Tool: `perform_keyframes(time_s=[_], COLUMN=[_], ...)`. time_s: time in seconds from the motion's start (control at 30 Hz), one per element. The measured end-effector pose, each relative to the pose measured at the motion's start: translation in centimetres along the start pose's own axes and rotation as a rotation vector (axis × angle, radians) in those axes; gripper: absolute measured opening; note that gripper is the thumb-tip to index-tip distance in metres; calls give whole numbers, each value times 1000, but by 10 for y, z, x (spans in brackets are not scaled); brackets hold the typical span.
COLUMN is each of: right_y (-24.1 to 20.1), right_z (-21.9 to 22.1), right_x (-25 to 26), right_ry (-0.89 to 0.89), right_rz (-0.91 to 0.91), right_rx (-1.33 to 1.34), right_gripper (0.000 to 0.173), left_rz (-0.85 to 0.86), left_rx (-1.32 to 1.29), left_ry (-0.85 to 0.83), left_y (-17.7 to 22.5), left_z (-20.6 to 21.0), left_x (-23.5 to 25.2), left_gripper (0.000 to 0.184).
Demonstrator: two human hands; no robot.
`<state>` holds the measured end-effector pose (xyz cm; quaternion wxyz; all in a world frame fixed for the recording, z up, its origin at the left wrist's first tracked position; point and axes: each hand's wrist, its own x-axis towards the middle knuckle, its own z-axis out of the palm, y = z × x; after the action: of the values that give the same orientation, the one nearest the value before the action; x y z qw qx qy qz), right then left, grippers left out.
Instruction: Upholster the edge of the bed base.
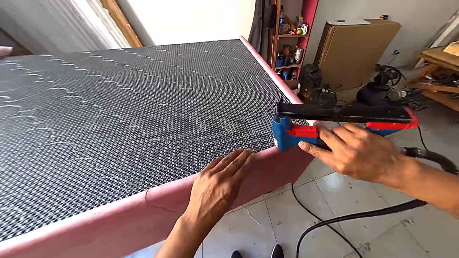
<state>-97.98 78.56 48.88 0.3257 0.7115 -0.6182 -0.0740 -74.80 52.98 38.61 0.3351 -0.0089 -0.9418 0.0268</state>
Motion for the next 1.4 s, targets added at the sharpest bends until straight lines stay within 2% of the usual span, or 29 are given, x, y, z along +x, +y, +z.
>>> perform_keyframes(time_s=[0.1, 0.2, 0.27, 0.43, 0.57, 0.77, 0.87, 0.97, 1.13, 1.4], right_y=[-1, -18, -13, -12, -47, -46, -51, -40, -37, 35], right_z=[-12, -3, -2, -27, -6, -19, -9, -13, -6, -34], right_x=[5, 2, 1, 25, 34, 52, 45, 43, 24, -31], right_ry=[35, 33, 27, 112, 83, 118, 60, 90, 17, -70], right_rz=[66, 27, 14, 159, 56, 44, -13, 35, 21, 236], right_rx=[-71, -37, -35, -84, 2, -84, -35, -91, -8, -182], right_gripper=[41, 42, 42, 40, 40, 40, 41, 40, 41, 43], left_rz=[4, 5, 12, 10, -48, -71, -76, -95, -65, 37], left_rx=[-2, -4, 1, -71, -54, 71, 66, 69, 7, -66], left_ry=[24, 7, 15, 75, 198, 250, 268, 264, 133, -2], left_y=[-2, 0, -1, -4, -7, -9, -9, -10, 4, 48], left_z=[3, 2, 1, 2, 1, 0, -3, -5, 6, 47], left_x=[1, -2, 1, -4, -12, -25, -27, -30, -4, 75], left_gripper=[37, 38, 38, 30, 26, 28, 28, 27, 28, 30])
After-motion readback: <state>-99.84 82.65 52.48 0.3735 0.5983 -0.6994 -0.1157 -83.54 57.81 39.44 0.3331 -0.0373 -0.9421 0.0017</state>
